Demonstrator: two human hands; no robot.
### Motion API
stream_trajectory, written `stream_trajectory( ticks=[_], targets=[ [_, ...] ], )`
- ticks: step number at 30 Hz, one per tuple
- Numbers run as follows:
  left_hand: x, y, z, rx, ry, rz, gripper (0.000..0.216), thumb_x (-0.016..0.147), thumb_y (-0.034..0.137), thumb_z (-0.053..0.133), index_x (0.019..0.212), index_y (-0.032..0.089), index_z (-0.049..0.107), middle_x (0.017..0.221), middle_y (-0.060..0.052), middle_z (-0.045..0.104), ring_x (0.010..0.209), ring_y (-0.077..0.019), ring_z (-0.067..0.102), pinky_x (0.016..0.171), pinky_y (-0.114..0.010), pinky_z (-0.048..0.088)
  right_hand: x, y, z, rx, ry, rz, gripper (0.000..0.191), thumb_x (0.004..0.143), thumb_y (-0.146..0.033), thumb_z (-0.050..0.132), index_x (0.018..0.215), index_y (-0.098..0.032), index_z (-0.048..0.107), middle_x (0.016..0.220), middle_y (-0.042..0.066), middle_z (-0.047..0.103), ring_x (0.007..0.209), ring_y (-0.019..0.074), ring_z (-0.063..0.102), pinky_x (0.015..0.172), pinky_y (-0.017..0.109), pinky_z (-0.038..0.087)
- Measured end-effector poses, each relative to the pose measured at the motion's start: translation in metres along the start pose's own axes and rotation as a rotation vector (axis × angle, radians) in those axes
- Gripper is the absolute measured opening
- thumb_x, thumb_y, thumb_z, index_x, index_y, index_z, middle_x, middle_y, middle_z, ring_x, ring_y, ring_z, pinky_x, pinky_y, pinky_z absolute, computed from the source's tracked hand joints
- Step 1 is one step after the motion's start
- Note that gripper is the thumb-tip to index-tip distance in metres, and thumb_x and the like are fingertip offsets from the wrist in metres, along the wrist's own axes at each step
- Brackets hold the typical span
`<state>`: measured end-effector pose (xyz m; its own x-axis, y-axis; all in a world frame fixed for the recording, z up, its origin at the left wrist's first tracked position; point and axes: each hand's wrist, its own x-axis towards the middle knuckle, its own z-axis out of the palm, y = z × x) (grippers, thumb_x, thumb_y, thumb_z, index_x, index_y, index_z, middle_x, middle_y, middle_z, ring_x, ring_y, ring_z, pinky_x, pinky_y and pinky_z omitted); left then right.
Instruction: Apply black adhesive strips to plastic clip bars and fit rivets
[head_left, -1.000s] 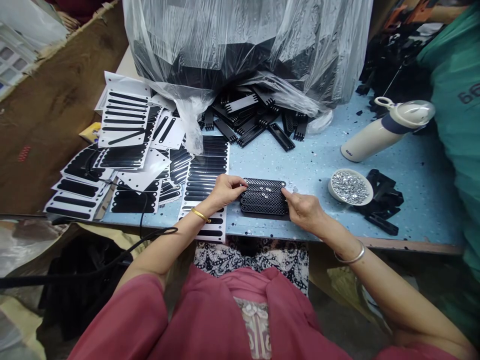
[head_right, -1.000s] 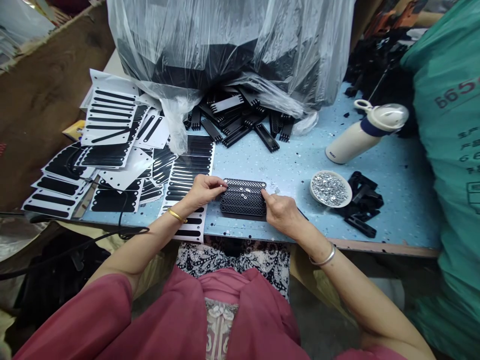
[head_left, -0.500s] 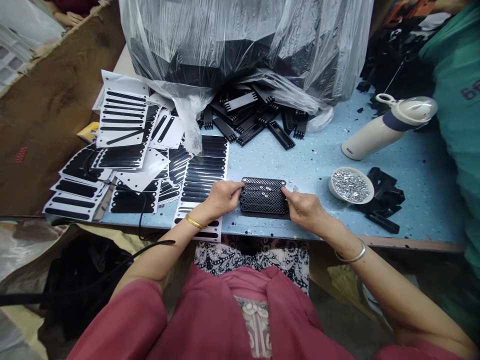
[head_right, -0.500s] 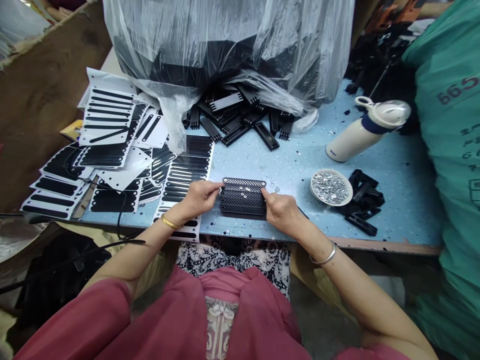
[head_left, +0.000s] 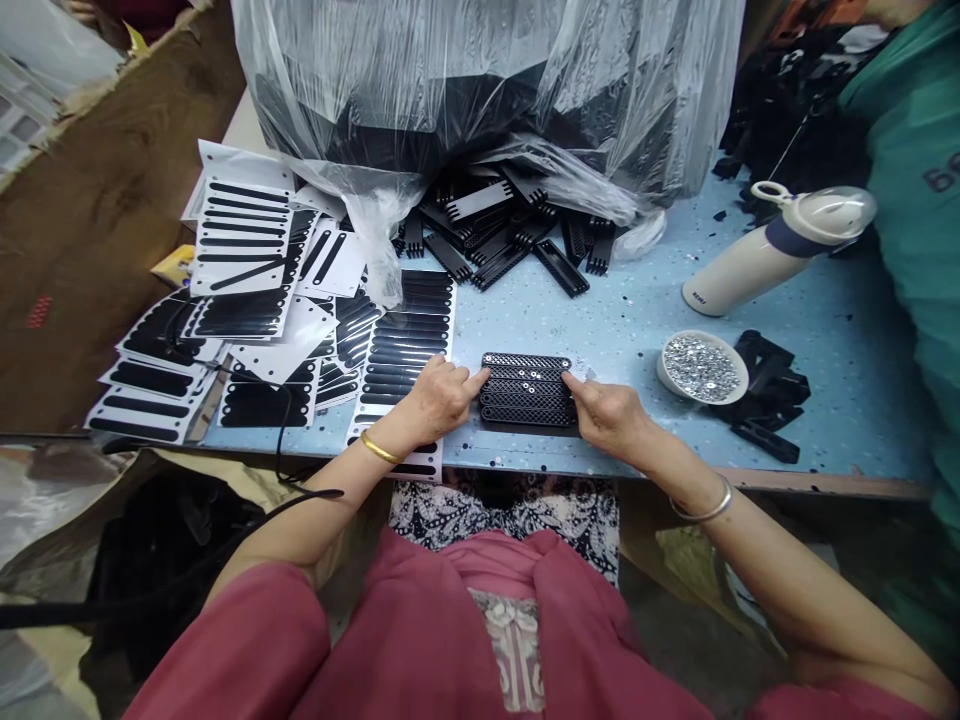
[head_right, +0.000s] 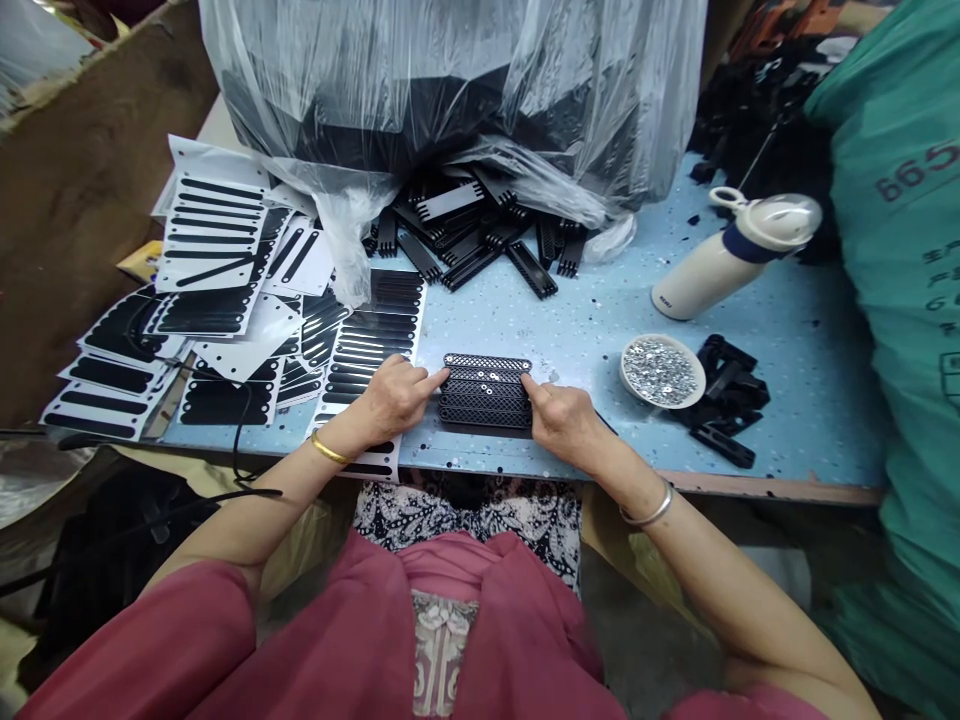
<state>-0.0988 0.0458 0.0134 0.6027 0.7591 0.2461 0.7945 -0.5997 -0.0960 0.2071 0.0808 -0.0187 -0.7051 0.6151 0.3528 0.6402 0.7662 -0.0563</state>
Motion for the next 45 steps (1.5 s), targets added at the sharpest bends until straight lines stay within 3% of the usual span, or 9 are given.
stream_trajectory(
  ticks=[8, 13, 17, 23, 28, 33, 37, 41, 45],
  targets=[
    [0.007, -0.002, -0.001, -0.095, -0.143, -0.012, 0.038, 0.079, 0.002, 0.048, 0.112, 0.013, 0.064, 0.076, -0.006, 0.068, 0.066, -0.0177, 0.058, 0.067, -0.034, 0.039, 0.004, 0.001, -0.004, 0.028, 0.029, -0.019, 0.037, 0.091, -0.010, 0.041, 0.122, -0.003, 0.061, 0.069, 0.008, 0.071, 0.057, 0.0190, 0.064, 0.056, 0.030, 0.047],
    [0.011, -0.002, -0.007, -0.126, -0.048, -0.092, 0.035, 0.081, 0.006, 0.048, 0.109, 0.015, 0.068, 0.073, -0.006, 0.066, 0.063, -0.0188, 0.057, 0.065, -0.034, 0.040, 0.011, -0.002, -0.006, 0.128, 0.073, 0.063, 0.032, 0.095, -0.016, 0.041, 0.116, -0.010, 0.066, 0.080, 0.010, 0.075, 0.065, 0.0175, 0.067, 0.061, 0.028, 0.051],
    [0.021, 0.008, -0.012, -0.080, 0.026, -0.071, 0.038, 0.084, 0.008, 0.047, 0.115, 0.015, 0.067, 0.071, -0.007, 0.064, 0.062, -0.0201, 0.057, 0.064, -0.035, 0.040, 0.019, -0.012, -0.006, 0.082, 0.066, 0.047, 0.032, 0.094, -0.015, 0.043, 0.114, -0.010, 0.067, 0.074, 0.009, 0.072, 0.062, 0.0160, 0.062, 0.058, 0.028, 0.048],
    [0.042, 0.022, -0.014, -0.104, -0.099, -0.025, 0.042, 0.085, 0.009, 0.047, 0.124, 0.017, 0.063, 0.073, -0.007, 0.066, 0.066, -0.0207, 0.060, 0.064, -0.033, 0.039, 0.030, -0.018, -0.010, 0.014, -0.023, -0.003, 0.042, 0.087, -0.010, 0.042, 0.121, -0.012, 0.066, 0.068, 0.006, 0.067, 0.055, 0.0134, 0.054, 0.052, 0.026, 0.037],
    [0.045, 0.024, -0.017, -0.104, -0.165, -0.008, 0.036, 0.085, 0.010, 0.049, 0.116, 0.017, 0.066, 0.074, -0.008, 0.067, 0.069, -0.0207, 0.062, 0.066, -0.032, 0.040, 0.024, -0.016, -0.013, 0.041, -0.027, -0.027, 0.042, 0.084, -0.008, 0.042, 0.118, -0.011, 0.068, 0.072, 0.007, 0.068, 0.058, 0.0139, 0.055, 0.054, 0.027, 0.039],
    [0.033, 0.023, -0.016, -0.130, -0.102, -0.009, 0.036, 0.080, 0.006, 0.048, 0.109, 0.014, 0.067, 0.070, -0.007, 0.067, 0.063, -0.0195, 0.062, 0.064, -0.033, 0.043, 0.012, -0.014, -0.015, 0.098, 0.028, -0.018, 0.041, 0.085, -0.007, 0.042, 0.118, -0.013, 0.067, 0.070, 0.004, 0.067, 0.059, 0.0135, 0.057, 0.056, 0.026, 0.044],
    [0.026, 0.018, -0.012, -0.263, -0.041, -0.020, 0.040, 0.082, 0.006, 0.047, 0.115, 0.016, 0.067, 0.078, -0.008, 0.072, 0.067, -0.0190, 0.066, 0.063, -0.031, 0.049, 0.010, -0.014, -0.014, 0.137, 0.044, 0.010, 0.040, 0.088, -0.008, 0.041, 0.120, -0.011, 0.065, 0.074, 0.006, 0.069, 0.062, 0.0136, 0.059, 0.060, 0.027, 0.047],
    [0.023, 0.012, -0.010, -0.428, 0.007, -0.103, 0.038, 0.087, 0.011, 0.046, 0.118, 0.016, 0.067, 0.089, -0.008, 0.076, 0.075, -0.0185, 0.071, 0.067, -0.029, 0.053, 0.010, -0.017, -0.013, 0.105, 0.038, -0.010, 0.043, 0.086, -0.006, 0.040, 0.122, -0.010, 0.063, 0.072, 0.005, 0.067, 0.060, 0.0141, 0.057, 0.058, 0.027, 0.045],
    [0.022, 0.008, -0.009, -0.396, 0.021, -0.154, 0.038, 0.088, 0.012, 0.046, 0.120, 0.015, 0.066, 0.086, -0.008, 0.076, 0.073, -0.0182, 0.071, 0.068, -0.029, 0.054, 0.009, -0.019, -0.013, 0.046, 0.055, -0.048, 0.046, 0.082, -0.004, 0.040, 0.121, -0.008, 0.064, 0.068, 0.004, 0.065, 0.057, 0.0141, 0.054, 0.055, 0.028, 0.042]
  ],
)
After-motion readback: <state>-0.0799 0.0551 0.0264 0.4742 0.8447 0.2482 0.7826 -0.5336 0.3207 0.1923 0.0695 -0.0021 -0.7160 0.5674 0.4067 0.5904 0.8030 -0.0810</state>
